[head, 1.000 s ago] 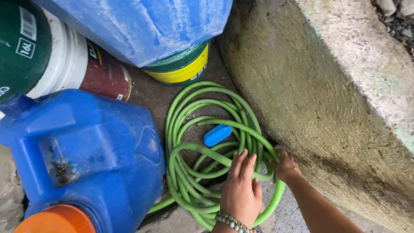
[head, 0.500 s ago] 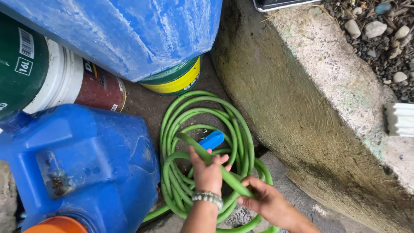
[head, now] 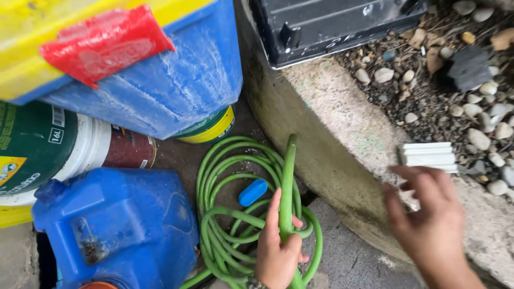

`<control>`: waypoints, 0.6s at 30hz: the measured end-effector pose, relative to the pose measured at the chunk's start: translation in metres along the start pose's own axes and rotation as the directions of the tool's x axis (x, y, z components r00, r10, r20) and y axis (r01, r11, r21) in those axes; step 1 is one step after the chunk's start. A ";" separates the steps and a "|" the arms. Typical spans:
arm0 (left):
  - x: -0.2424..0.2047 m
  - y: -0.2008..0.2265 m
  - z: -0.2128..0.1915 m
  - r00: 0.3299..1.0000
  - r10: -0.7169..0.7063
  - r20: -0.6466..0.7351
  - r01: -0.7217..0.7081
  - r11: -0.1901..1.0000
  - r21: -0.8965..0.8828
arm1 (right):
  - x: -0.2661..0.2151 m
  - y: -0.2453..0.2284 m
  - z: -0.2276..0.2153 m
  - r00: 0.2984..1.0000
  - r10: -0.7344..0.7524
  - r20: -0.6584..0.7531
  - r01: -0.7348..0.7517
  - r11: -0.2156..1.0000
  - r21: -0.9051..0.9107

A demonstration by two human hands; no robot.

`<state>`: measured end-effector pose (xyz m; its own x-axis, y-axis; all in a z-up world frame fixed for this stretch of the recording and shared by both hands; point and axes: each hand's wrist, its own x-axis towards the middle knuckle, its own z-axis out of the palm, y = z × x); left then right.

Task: Scrubbing a green garden hose with a brush in an outdoor utility area.

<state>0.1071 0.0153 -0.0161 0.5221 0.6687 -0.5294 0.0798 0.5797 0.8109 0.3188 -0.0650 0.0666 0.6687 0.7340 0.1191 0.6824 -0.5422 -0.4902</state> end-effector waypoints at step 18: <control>-0.049 0.056 0.001 0.992 0.101 0.069 -0.099 0.994 -0.042 | 0.076 0.066 -0.047 0.893 -0.026 0.448 0.308 0.762 -0.569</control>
<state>0.0866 0.0148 0.0557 0.5847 0.6903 -0.4262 -0.0075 0.5299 0.8480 0.4284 -0.0646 0.0834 0.4473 0.8532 -0.2681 0.8942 -0.4203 0.1543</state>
